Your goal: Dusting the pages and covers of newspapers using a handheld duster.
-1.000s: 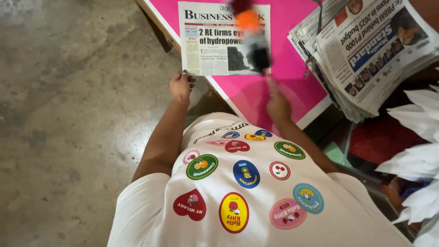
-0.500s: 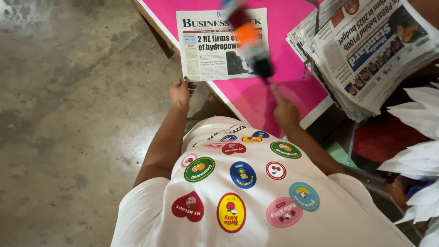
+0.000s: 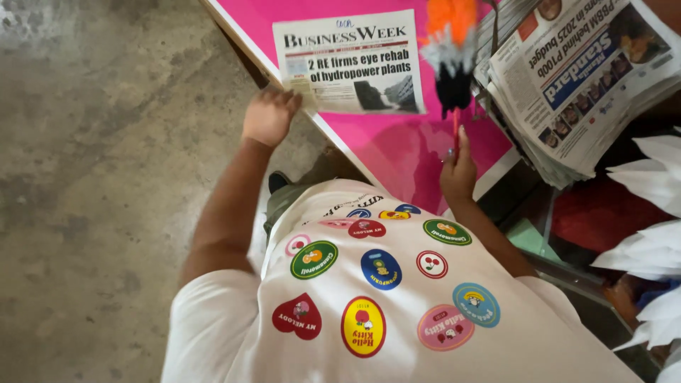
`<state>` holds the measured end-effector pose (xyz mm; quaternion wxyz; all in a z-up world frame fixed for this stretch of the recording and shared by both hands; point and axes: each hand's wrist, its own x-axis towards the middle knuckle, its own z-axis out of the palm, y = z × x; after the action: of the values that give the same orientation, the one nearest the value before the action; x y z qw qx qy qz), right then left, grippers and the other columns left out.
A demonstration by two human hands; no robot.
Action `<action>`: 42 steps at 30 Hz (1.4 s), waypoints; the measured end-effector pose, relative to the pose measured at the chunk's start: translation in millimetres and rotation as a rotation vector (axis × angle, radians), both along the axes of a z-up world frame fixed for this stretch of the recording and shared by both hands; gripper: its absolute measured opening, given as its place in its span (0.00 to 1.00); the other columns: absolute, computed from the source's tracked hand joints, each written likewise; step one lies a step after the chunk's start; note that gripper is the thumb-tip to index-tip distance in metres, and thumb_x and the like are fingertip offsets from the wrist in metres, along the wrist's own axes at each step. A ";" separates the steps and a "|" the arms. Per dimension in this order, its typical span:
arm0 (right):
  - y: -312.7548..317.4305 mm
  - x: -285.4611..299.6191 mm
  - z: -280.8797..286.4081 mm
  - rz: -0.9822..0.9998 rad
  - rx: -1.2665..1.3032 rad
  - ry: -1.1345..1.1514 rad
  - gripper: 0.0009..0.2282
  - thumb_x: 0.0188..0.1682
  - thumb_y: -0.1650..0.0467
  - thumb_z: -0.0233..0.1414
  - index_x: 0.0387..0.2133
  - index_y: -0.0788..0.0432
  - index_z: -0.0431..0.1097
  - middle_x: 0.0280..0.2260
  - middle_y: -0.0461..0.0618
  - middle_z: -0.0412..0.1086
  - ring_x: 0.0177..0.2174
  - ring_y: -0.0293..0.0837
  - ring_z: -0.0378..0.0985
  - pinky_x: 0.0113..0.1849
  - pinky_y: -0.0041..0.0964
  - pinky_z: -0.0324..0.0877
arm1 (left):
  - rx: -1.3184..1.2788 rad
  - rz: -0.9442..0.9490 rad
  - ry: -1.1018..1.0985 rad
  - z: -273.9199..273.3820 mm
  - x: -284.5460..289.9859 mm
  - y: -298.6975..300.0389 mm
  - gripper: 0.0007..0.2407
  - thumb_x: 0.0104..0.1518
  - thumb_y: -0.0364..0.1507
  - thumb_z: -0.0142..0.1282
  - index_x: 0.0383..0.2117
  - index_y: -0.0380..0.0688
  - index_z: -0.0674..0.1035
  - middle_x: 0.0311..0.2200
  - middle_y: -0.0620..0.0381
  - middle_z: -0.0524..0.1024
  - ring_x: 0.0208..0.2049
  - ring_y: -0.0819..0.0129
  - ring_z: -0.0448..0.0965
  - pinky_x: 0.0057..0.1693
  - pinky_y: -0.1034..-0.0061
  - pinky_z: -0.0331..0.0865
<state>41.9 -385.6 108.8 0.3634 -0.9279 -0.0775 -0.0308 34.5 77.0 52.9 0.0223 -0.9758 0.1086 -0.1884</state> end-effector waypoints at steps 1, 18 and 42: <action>-3.9 0.9 -1.2 -0.016 0.009 -0.044 0.26 0.59 0.75 0.44 0.71 0.49 0.52 0.45 0.73 0.73 0.44 0.71 0.77 0.49 0.66 0.69 | -0.071 -0.124 -0.169 16.8 12.8 5.2 0.09 0.63 0.28 0.52 0.43 0.56 0.85 0.35 0.60 0.81 0.36 0.61 0.84 0.46 0.67 0.76; 64.7 14.8 6.5 0.002 -0.034 -0.005 0.20 0.63 0.73 0.39 0.69 0.64 0.48 0.34 0.47 0.67 0.23 0.36 0.64 0.22 0.27 0.66 | -1.389 0.631 0.529 3.3 88.8 45.0 0.08 0.60 0.24 0.57 0.40 0.33 0.82 0.30 0.54 0.82 0.24 0.71 0.82 0.34 0.80 0.84; 79.2 28.4 44.2 0.548 -0.681 0.417 0.27 0.52 0.73 0.37 0.67 0.42 0.57 0.59 0.54 0.66 0.54 0.61 0.74 0.51 0.58 0.71 | -1.668 0.601 0.347 -60.9 79.3 45.6 0.09 0.59 0.24 0.57 0.40 0.29 0.73 0.22 0.45 0.80 0.15 0.67 0.82 0.24 0.77 0.81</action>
<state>70.3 -306.4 153.1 0.0414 -0.9260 -0.2501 0.2798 113.7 122.6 -7.9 -0.6609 -0.6770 -0.3212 -0.0423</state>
